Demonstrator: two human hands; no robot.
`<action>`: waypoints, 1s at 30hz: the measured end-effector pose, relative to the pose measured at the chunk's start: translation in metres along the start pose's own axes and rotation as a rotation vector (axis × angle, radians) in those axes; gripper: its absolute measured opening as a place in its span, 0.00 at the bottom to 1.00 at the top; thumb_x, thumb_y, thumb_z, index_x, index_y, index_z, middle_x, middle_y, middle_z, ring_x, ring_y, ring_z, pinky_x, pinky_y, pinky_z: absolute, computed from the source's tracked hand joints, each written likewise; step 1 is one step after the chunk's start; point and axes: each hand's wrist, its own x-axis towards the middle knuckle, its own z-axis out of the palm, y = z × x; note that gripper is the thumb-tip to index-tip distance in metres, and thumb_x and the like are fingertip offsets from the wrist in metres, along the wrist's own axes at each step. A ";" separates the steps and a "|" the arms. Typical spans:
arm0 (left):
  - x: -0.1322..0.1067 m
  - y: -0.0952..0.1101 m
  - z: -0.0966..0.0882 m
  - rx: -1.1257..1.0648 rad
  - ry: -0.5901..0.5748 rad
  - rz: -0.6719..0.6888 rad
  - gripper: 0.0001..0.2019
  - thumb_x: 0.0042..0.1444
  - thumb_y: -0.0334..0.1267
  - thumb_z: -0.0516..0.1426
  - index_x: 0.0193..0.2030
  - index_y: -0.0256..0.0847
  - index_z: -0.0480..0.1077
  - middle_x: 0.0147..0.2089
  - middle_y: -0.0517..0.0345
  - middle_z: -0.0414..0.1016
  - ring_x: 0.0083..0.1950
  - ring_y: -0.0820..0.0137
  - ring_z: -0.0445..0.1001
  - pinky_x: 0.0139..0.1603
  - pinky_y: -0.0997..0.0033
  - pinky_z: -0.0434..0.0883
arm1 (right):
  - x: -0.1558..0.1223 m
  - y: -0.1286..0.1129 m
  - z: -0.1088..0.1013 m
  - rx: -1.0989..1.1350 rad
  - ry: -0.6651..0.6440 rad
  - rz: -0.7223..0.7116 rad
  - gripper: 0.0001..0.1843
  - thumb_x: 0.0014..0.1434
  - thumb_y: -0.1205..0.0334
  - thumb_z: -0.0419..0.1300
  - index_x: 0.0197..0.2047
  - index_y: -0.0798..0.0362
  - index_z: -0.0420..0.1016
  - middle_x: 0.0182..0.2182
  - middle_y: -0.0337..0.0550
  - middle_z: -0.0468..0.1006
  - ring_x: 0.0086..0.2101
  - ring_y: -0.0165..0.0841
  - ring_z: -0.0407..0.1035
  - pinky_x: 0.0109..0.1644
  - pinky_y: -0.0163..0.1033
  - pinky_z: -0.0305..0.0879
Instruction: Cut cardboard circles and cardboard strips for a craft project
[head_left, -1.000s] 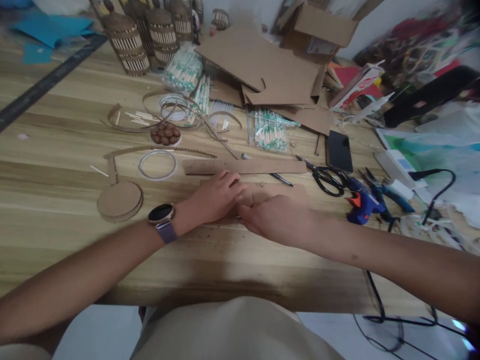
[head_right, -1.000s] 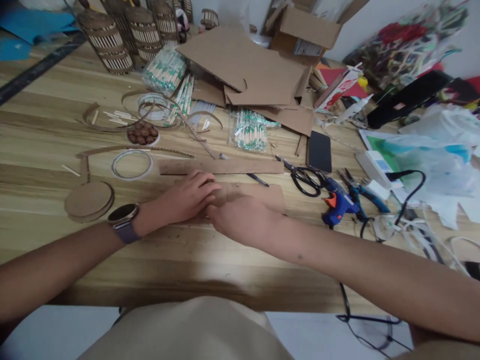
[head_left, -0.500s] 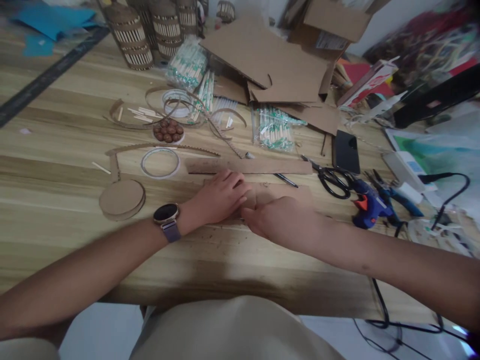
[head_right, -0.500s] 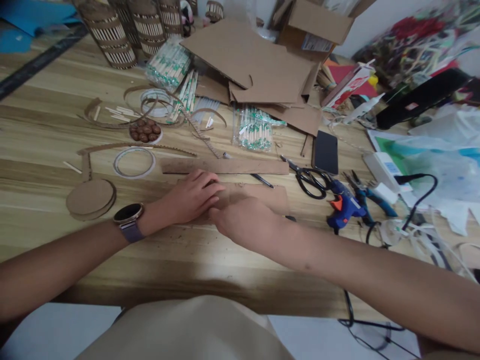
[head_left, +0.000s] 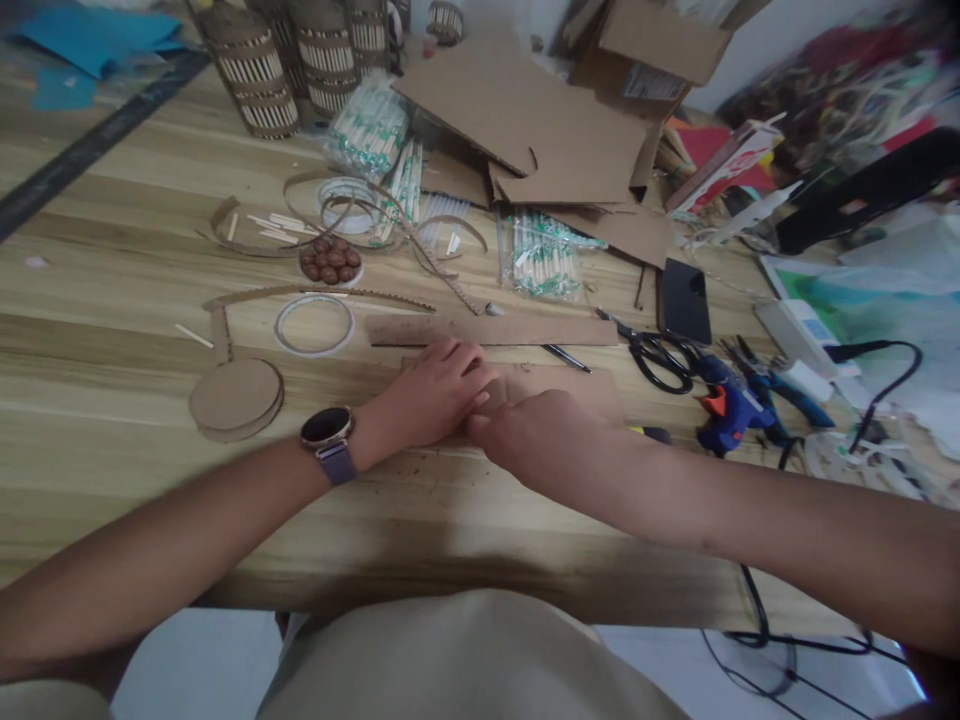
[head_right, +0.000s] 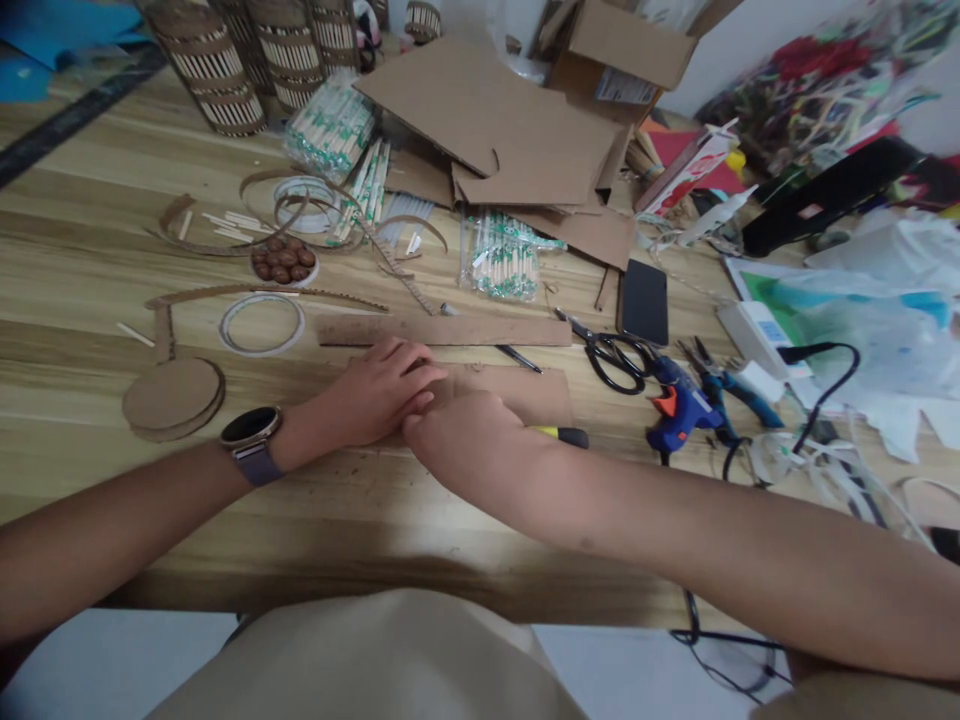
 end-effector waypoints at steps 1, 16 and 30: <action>0.000 0.000 0.000 0.003 -0.002 0.000 0.13 0.69 0.34 0.50 0.54 0.36 0.72 0.53 0.43 0.70 0.50 0.54 0.65 0.52 0.54 0.68 | 0.001 -0.001 0.000 -0.018 -0.028 -0.014 0.28 0.60 0.82 0.51 0.61 0.60 0.74 0.42 0.60 0.85 0.36 0.48 0.82 0.31 0.44 0.76; -0.002 -0.003 -0.001 0.028 0.020 0.049 0.14 0.71 0.37 0.49 0.54 0.35 0.71 0.53 0.42 0.70 0.51 0.54 0.65 0.54 0.54 0.68 | -0.005 0.019 0.034 -0.147 0.161 -0.088 0.21 0.60 0.79 0.53 0.51 0.53 0.78 0.25 0.42 0.82 0.26 0.38 0.77 0.21 0.39 0.46; 0.000 -0.002 -0.002 0.024 0.012 0.032 0.13 0.71 0.37 0.49 0.54 0.37 0.71 0.53 0.43 0.70 0.51 0.55 0.65 0.52 0.54 0.69 | -0.005 0.020 0.031 -0.011 0.128 -0.048 0.17 0.66 0.72 0.50 0.48 0.52 0.79 0.26 0.44 0.82 0.25 0.36 0.73 0.23 0.39 0.40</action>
